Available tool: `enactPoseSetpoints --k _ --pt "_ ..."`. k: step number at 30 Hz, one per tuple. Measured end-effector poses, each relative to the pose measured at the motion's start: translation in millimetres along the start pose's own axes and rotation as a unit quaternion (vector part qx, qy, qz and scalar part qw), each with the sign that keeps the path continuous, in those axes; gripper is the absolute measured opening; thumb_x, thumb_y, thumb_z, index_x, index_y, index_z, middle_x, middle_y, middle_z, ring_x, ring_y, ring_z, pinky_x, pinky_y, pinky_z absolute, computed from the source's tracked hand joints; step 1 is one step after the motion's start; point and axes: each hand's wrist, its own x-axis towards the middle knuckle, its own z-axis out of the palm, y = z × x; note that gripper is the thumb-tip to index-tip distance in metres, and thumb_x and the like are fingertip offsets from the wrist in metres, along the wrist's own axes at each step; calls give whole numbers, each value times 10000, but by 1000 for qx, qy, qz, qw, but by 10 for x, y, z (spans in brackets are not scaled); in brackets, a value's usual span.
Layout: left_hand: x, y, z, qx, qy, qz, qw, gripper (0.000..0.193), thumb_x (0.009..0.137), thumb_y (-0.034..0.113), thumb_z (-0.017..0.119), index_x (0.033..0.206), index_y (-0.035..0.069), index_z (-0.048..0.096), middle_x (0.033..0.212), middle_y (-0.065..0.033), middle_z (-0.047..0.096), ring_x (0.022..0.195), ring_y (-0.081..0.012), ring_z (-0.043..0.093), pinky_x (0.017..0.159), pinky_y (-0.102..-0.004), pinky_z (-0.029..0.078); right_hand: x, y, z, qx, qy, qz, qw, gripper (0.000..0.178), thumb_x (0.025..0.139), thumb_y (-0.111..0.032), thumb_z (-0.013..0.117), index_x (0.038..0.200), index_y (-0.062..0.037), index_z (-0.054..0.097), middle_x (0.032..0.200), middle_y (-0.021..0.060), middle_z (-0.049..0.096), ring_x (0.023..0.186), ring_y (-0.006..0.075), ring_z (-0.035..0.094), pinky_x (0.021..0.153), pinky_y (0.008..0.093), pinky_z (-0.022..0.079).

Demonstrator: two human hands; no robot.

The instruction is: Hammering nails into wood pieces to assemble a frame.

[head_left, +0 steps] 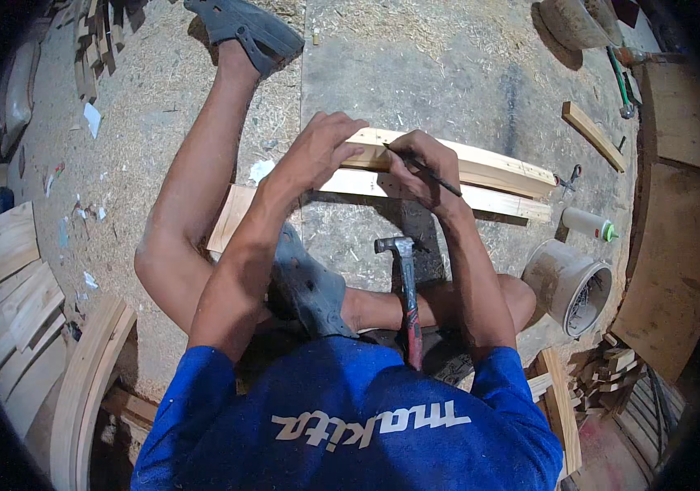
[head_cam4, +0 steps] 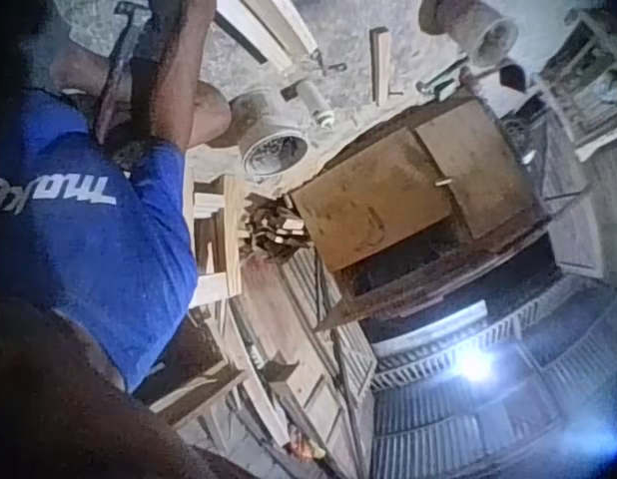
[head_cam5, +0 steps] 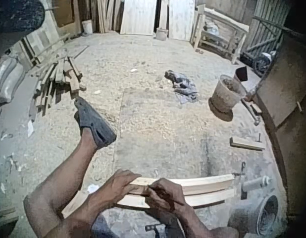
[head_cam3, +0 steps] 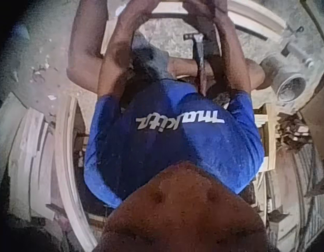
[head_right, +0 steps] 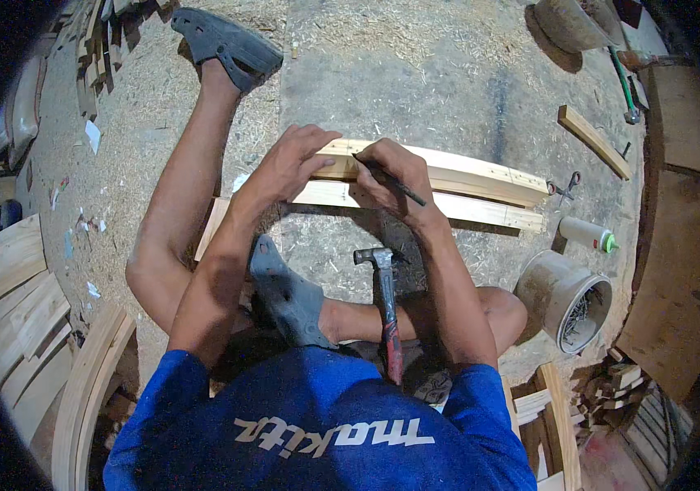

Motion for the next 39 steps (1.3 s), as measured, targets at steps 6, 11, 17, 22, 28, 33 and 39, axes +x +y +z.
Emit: enactPoseSetpoints --k 6,11,17,22,28,33,39 --pt "61 -82 -8 -18 -9 -19 1000 415 1019 223 686 1383 25 689 1345 -182 683 1285 -373 600 1143 -455 462 11 57 29 -31 -28 -59 997 172 926 -61 793 1046 17 697 953 130 728 844 246 728 753 350 582" --pt "67 -86 -9 -19 -14 -13 1000 407 1020 211 676 1381 24 690 1347 -188 682 1283 -383 603 1143 -459 465 17 70 36 -45 -28 -66 996 205 887 -27 812 1056 6 701 961 127 727 846 255 729 753 355 582" --pt "68 -93 -14 -24 -6 0 1000 399 1012 191 662 1368 14 690 1330 -193 683 1267 -391 609 1131 -465 470 34 66 68 -54 -16 -80 995 271 813 24 822 1051 -5 696 939 111 713 819 254 709 737 352 569" --pt "70 -106 0 -20 -2 7 1000 398 1012 195 657 1361 8 690 1312 -193 688 1252 -394 613 1123 -467 473 34 -2 45 -45 -32 -44 997 286 798 50 801 1055 -10 694 911 108 692 795 233 685 719 353 556" --pt "73 -91 -2 -20 -2 -1 1000 396 1008 201 664 1352 7 695 1301 -193 689 1231 -390 620 1114 -461 480 27 -65 33 -25 -26 -23 999 206 880 14 784 1066 -6 699 930 119 696 814 221 693 726 335 554" --pt "-6 -104 36 -21 -1 4 1000 415 979 165 712 1365 16 693 1318 -195 688 1200 -391 632 1105 -453 488 -83 -47 36 -31 84 -34 995 173 936 -23 771 1089 6 695 964 114 711 834 198 694 752 321 561" --pt "-299 117 -78 -34 134 -10 990 456 984 153 747 1419 37 675 1389 -189 681 1271 -336 639 1138 -414 478 -958 -126 -824 -250 150 -35 956 351 922 83 721 1250 -42 735 1090 116 700 959 233 713 788 330 575"
